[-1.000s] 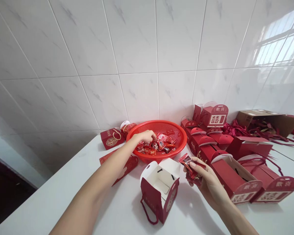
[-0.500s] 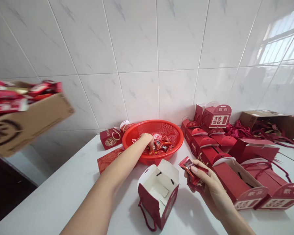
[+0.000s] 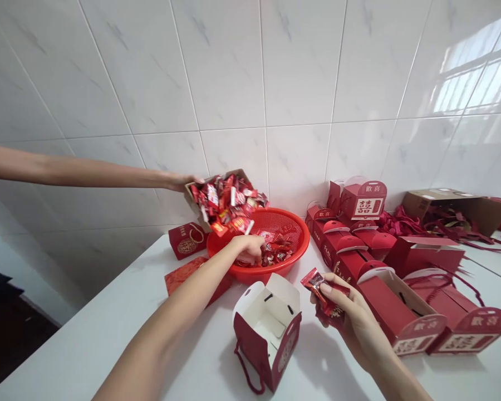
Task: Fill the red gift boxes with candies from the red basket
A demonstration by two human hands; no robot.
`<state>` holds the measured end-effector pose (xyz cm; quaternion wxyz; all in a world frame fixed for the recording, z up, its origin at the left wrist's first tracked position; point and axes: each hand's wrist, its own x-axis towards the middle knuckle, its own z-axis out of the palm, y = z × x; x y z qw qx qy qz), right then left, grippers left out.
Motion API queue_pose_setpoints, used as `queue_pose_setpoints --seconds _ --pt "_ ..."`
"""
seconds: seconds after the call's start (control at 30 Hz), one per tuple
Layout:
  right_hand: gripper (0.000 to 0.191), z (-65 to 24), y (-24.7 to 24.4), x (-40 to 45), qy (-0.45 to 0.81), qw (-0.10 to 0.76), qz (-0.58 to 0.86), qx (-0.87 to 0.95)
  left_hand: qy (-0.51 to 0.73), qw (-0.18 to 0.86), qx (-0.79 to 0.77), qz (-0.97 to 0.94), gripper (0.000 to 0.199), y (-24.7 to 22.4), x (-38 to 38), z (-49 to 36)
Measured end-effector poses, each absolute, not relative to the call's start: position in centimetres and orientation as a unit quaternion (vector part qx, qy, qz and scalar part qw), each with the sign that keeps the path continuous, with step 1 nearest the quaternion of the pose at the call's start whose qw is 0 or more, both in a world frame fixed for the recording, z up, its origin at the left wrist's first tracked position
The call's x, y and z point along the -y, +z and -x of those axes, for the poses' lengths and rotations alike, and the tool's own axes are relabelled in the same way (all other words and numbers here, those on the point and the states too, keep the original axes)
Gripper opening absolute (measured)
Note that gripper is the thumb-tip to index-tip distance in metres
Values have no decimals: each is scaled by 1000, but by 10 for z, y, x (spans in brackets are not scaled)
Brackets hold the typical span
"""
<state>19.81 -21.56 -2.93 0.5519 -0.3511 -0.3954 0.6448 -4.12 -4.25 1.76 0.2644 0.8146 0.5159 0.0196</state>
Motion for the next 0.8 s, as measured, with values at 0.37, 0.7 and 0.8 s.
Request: queue_pose_setpoints --seconds 0.37,0.7,0.8 --pt "40 -198 -26 217 642 558 359 384 169 438 -461 -753 25 18 68 35" --pt "38 -199 -30 216 636 558 367 387 270 261 -514 -771 24 27 70 47" --pt "38 -199 -30 216 636 557 369 386 273 250 -534 -760 22 28 67 58"
